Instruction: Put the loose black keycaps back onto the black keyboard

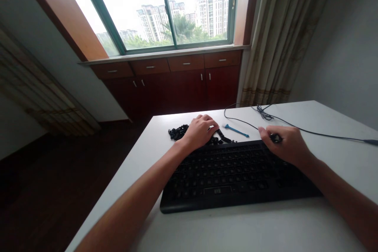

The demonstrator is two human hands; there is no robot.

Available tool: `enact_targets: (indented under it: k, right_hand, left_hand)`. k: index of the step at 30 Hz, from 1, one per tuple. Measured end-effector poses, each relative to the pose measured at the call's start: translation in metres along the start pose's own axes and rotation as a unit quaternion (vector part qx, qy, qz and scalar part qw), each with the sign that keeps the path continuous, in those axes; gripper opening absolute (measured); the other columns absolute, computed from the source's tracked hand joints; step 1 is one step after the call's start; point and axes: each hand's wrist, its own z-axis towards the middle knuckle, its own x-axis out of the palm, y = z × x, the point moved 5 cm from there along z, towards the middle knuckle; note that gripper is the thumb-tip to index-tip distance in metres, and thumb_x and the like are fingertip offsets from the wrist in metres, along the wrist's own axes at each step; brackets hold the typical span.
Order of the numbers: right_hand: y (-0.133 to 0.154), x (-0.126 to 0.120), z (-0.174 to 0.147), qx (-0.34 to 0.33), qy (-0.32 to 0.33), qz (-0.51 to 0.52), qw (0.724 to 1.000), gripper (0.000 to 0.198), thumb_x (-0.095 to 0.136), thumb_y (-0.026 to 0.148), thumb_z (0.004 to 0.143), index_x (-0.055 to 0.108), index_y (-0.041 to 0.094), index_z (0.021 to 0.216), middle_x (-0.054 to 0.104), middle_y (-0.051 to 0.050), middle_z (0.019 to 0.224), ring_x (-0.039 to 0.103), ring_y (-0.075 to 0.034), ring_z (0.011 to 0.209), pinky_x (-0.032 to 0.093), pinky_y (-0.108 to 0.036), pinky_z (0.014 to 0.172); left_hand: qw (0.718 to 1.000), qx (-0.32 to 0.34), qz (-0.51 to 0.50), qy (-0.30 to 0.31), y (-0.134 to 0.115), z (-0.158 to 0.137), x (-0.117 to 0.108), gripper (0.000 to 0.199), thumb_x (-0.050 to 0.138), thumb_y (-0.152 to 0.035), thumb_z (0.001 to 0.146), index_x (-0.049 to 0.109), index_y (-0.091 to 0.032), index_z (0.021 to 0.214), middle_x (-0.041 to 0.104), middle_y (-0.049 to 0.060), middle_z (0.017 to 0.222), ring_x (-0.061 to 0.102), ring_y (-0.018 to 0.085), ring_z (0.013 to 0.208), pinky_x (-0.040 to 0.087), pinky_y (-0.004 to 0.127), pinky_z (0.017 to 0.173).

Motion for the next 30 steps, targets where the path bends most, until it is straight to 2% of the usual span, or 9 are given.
enact_targets:
  k: [3,6,9,11,14,19,23,30]
  right_hand:
    - [0.003,0.000,0.000,-0.001,-0.006,0.004,1.000,0.041,0.057,0.038,0.089,0.044,0.021,0.055,0.041,0.004,0.050,0.036,-0.011,0.048,0.034,-0.030,0.054]
    - [0.009,0.001,-0.001,0.004,0.007,0.032,0.999,0.030,0.059,0.038,0.089,0.054,0.022,0.064,0.052,0.003,0.055,0.046,-0.011,0.050,0.039,-0.028,0.056]
    - [0.018,0.001,-0.001,-0.012,0.022,0.065,0.998,0.012,0.062,0.034,0.088,0.064,0.023,0.085,0.067,0.001,0.071,0.059,-0.013,0.060,0.046,-0.027,0.062]
    - [0.024,0.001,-0.002,-0.035,0.026,0.081,0.996,0.013,0.062,0.031,0.089,0.066,0.024,0.099,0.071,-0.001,0.082,0.063,-0.013,0.066,0.049,-0.027,0.066]
    - [0.031,0.001,-0.003,-0.074,0.033,0.099,0.992,0.024,0.063,0.026,0.089,0.063,0.025,0.113,0.074,-0.002,0.093,0.064,-0.013,0.067,0.050,-0.027,0.067]
    - [0.037,0.003,-0.004,-0.125,0.055,0.120,0.983,0.026,0.061,0.020,0.088,0.064,0.025,0.114,0.075,-0.003,0.100,0.067,-0.013,0.073,0.053,-0.027,0.069]
    - [0.037,0.005,-0.005,-0.139,0.072,0.121,0.980,0.029,0.061,0.019,0.088,0.064,0.026,0.117,0.075,-0.003,0.103,0.068,-0.014,0.075,0.053,-0.026,0.069]
    - [0.036,0.007,-0.007,-0.148,0.082,0.111,0.979,0.037,0.062,0.023,0.088,0.060,0.027,0.125,0.074,-0.003,0.106,0.067,-0.013,0.071,0.052,-0.025,0.065]
  left_hand:
    - [0.984,-0.035,-0.175,0.020,-0.006,0.002,-0.001,0.033,0.047,-0.043,0.099,0.067,-0.018,0.105,0.072,0.007,0.098,0.065,0.020,0.093,0.050,0.036,0.087]
    - [0.924,-0.053,-0.374,0.064,-0.019,0.004,0.002,0.036,0.049,-0.046,0.098,0.062,-0.014,0.108,0.076,0.009,0.093,0.069,0.017,0.084,0.054,0.032,0.080]
    - [0.877,-0.028,-0.472,0.088,-0.036,0.005,0.002,0.038,0.058,-0.046,0.094,0.063,-0.010,0.106,0.076,0.013,0.098,0.070,0.017,0.089,0.055,0.032,0.085]
    - [0.863,-0.018,-0.494,0.103,-0.044,0.004,0.001,0.039,0.060,-0.046,0.092,0.064,-0.010,0.106,0.075,0.014,0.100,0.070,0.017,0.090,0.055,0.032,0.085]
    - [0.867,-0.007,-0.484,0.122,-0.052,0.002,0.001,0.037,0.065,-0.044,0.089,0.068,-0.011,0.104,0.075,0.011,0.099,0.069,0.016,0.088,0.054,0.028,0.081]
    - [0.873,-0.005,-0.468,0.136,-0.055,-0.002,0.004,0.033,0.073,-0.041,0.082,0.071,-0.012,0.098,0.073,0.008,0.092,0.067,0.015,0.083,0.053,0.027,0.076]
    - [0.885,-0.006,-0.449,0.124,-0.054,-0.003,0.005,0.033,0.079,-0.037,0.076,0.071,-0.012,0.095,0.072,0.006,0.084,0.065,0.013,0.075,0.052,0.025,0.069]
    - [0.867,-0.016,-0.481,0.129,-0.055,-0.004,0.009,0.031,0.079,-0.034,0.075,0.068,-0.011,0.093,0.074,0.010,0.092,0.071,0.018,0.087,0.056,0.029,0.078]
